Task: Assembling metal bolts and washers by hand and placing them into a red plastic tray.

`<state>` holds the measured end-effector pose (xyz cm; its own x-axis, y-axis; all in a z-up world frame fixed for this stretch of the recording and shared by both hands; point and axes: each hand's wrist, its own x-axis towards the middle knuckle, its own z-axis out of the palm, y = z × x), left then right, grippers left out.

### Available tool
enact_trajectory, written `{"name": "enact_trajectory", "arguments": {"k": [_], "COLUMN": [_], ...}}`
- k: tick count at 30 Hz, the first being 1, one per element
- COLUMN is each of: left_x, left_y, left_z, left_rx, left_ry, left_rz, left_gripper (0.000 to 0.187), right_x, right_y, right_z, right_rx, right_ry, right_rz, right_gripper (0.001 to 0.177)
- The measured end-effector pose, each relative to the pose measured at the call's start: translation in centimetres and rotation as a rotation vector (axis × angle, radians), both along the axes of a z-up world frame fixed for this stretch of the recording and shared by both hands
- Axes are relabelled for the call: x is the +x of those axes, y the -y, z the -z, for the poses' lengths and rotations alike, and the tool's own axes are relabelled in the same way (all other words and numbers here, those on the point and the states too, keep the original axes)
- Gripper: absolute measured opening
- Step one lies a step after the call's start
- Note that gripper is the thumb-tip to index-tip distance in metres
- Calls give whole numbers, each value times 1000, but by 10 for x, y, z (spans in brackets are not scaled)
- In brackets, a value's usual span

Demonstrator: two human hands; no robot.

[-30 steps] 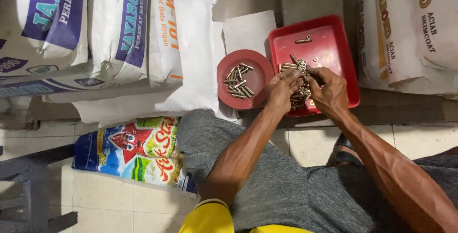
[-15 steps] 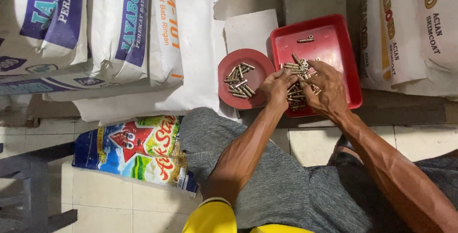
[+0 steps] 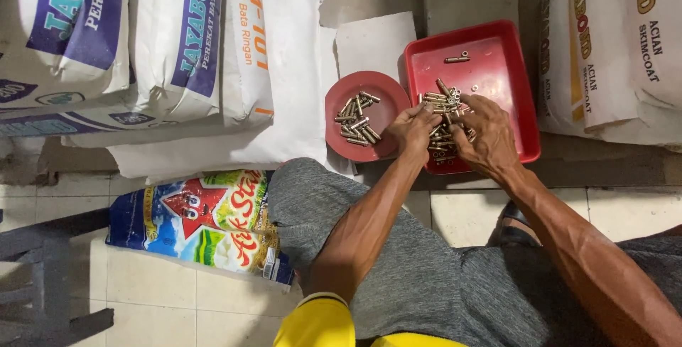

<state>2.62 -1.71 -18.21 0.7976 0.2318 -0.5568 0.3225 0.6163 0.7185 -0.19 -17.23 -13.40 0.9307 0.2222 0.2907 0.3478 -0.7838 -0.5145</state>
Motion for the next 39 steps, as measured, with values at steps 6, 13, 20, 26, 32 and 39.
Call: {"name": "enact_trajectory", "arguments": {"k": [6, 13, 20, 26, 32, 39], "left_x": [-2, 29, 26, 29, 36, 13], "left_y": [-6, -96, -111, -109, -100, -61], "left_z": [-18, -37, -31, -34, -28, -78], "left_rx": [528, 1488, 1869, 1876, 1344, 296], "left_ry": [-3, 471, 370, 430, 340, 158], "left_rz": [209, 411, 603, 432, 69, 113], "left_gripper": [21, 22, 8, 7, 9, 32], "right_x": [-6, -10, -11, -11, -15, -13], "right_y": [3, 11, 12, 18, 13, 3], "right_z": [0, -2, -12, -8, -14, -11], "right_rx": [127, 127, 150, 156, 167, 123], "right_ry": [-71, -90, -90, -106, -131, -164], "right_rz": [12, -3, -27, -24, -13, -13], "right_gripper": [16, 16, 16, 18, 18, 35]}}
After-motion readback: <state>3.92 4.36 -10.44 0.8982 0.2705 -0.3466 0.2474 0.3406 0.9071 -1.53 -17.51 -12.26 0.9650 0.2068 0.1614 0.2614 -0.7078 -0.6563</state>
